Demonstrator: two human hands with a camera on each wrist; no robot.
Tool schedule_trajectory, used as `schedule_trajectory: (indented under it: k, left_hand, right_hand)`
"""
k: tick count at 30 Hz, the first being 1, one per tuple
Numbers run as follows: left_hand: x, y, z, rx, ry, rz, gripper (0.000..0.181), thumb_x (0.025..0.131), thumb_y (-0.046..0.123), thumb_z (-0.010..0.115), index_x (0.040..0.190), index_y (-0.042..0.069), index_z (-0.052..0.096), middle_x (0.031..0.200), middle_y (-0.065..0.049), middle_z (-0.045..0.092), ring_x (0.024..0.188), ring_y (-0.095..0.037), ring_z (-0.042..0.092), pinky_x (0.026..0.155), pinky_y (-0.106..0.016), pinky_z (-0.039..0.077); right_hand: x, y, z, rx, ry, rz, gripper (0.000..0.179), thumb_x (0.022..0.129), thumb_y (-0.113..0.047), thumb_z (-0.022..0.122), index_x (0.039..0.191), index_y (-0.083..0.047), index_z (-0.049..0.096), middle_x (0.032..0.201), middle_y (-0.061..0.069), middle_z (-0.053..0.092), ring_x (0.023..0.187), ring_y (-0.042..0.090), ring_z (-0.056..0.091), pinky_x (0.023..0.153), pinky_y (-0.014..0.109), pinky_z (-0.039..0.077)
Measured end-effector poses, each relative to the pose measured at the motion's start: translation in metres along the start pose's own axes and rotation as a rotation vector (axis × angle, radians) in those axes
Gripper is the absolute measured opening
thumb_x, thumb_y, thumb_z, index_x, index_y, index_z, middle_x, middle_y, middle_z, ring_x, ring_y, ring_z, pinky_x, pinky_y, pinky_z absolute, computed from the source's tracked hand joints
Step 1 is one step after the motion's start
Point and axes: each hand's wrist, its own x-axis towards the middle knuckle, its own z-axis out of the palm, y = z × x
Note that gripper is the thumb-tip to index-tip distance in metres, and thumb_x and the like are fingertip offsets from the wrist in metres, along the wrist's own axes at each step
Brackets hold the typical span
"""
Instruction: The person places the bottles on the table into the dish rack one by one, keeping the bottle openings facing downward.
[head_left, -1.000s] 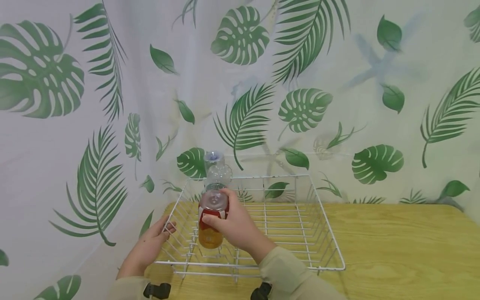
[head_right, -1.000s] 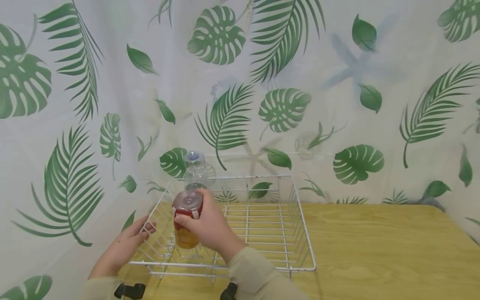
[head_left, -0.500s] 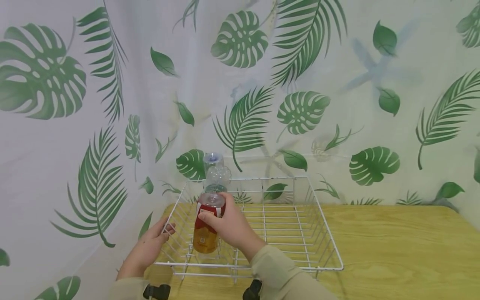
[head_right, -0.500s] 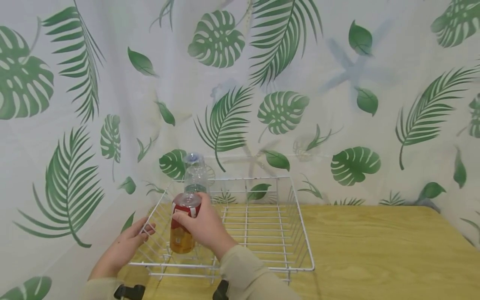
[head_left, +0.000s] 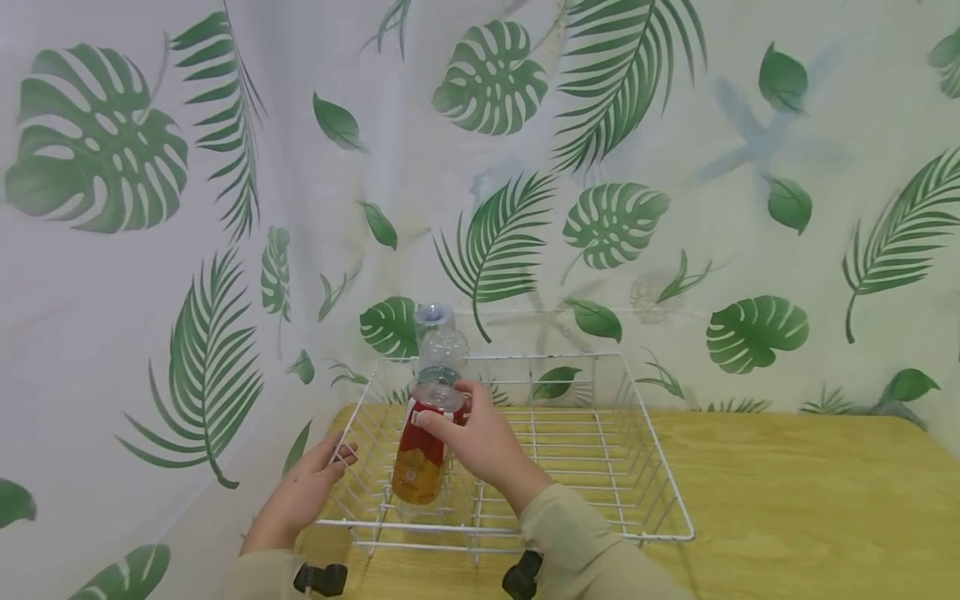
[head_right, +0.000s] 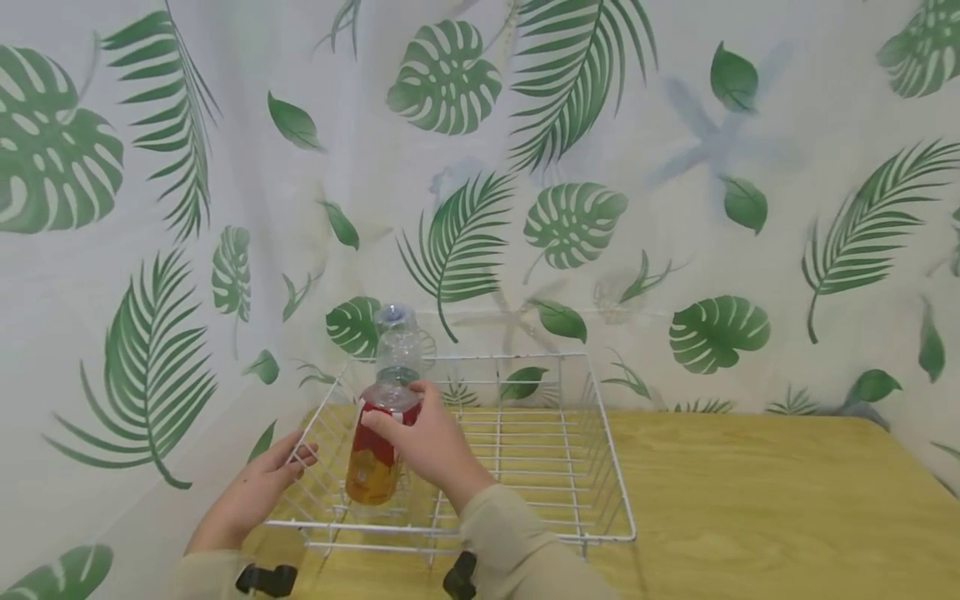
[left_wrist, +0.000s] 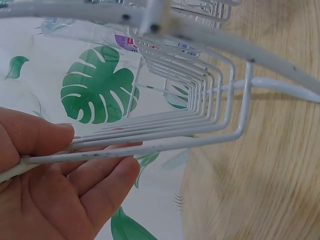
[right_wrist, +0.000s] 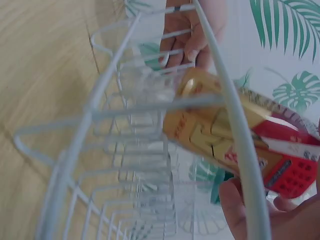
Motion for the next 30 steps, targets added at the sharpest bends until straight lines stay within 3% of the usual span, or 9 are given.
schedule_trajectory:
  k: [10,16,20,24,27,30]
  left_hand:
    - [-0.002,-0.005,0.002,0.018,0.028,0.032,0.057,0.106,0.004,0.037,0.158,-0.007,0.017,0.146,-0.029,0.048,0.136,-0.041,0.045,0.114,-0.057,0.031]
    - [0.0,-0.005,0.003,0.037,0.033,0.02,0.056,0.107,0.005,0.037,0.158,-0.006,0.018,0.147,-0.029,0.046,0.139,-0.044,0.04,0.115,-0.06,0.027]
    - [0.0,-0.002,0.001,0.165,0.053,0.004,0.058,0.107,0.013,0.04,0.158,-0.006,0.019,0.154,-0.033,0.035,0.142,-0.049,0.032,0.114,-0.064,0.024]
    - [-0.004,0.006,-0.004,0.322,0.111,0.0,0.064,0.107,0.025,0.044,0.158,-0.006,0.02,0.158,-0.032,0.026,0.144,-0.05,0.025,0.115,-0.065,0.021]
    - [-0.008,0.016,-0.006,0.39,0.168,0.055,0.069,0.107,0.034,0.048,0.158,-0.003,0.021,0.16,-0.03,0.024,0.146,-0.049,0.022,0.116,-0.063,0.02]
    - [-0.013,0.031,-0.005,0.444,0.244,0.149,0.072,0.105,0.042,0.053,0.159,0.002,0.026,0.16,-0.027,0.027,0.145,-0.048,0.025,0.115,-0.066,0.019]
  right_hand:
    - [0.003,0.003,-0.021,-0.04,0.007,-0.024,0.078,0.095,-0.058,0.062,0.152,-0.011,0.036,0.138,0.014,0.055,0.127,0.036,0.055,0.1,0.057,0.049]
    - [-0.003,-0.006,-0.046,-0.11,0.008,-0.133,0.065,0.103,-0.052,0.05,0.154,-0.015,0.036,0.15,0.014,0.048,0.137,0.035,0.046,0.108,0.06,0.039]
    - [-0.016,-0.013,-0.075,-0.298,0.012,-0.266,0.06,0.105,-0.049,0.047,0.154,-0.016,0.04,0.155,0.01,0.043,0.142,0.033,0.039,0.112,0.06,0.034]
    - [-0.032,-0.016,-0.109,-0.568,0.041,-0.418,0.059,0.104,-0.051,0.049,0.153,-0.018,0.044,0.158,0.009,0.038,0.143,0.036,0.036,0.11,0.062,0.035]
    - [-0.045,-0.013,-0.135,-0.732,0.075,-0.503,0.059,0.102,-0.05,0.054,0.152,-0.019,0.047,0.159,0.01,0.036,0.143,0.038,0.036,0.106,0.065,0.037]
    - [-0.059,-0.005,-0.161,-0.834,0.122,-0.579,0.057,0.1,-0.046,0.059,0.149,-0.018,0.05,0.156,0.013,0.04,0.142,0.039,0.036,0.106,0.065,0.036]
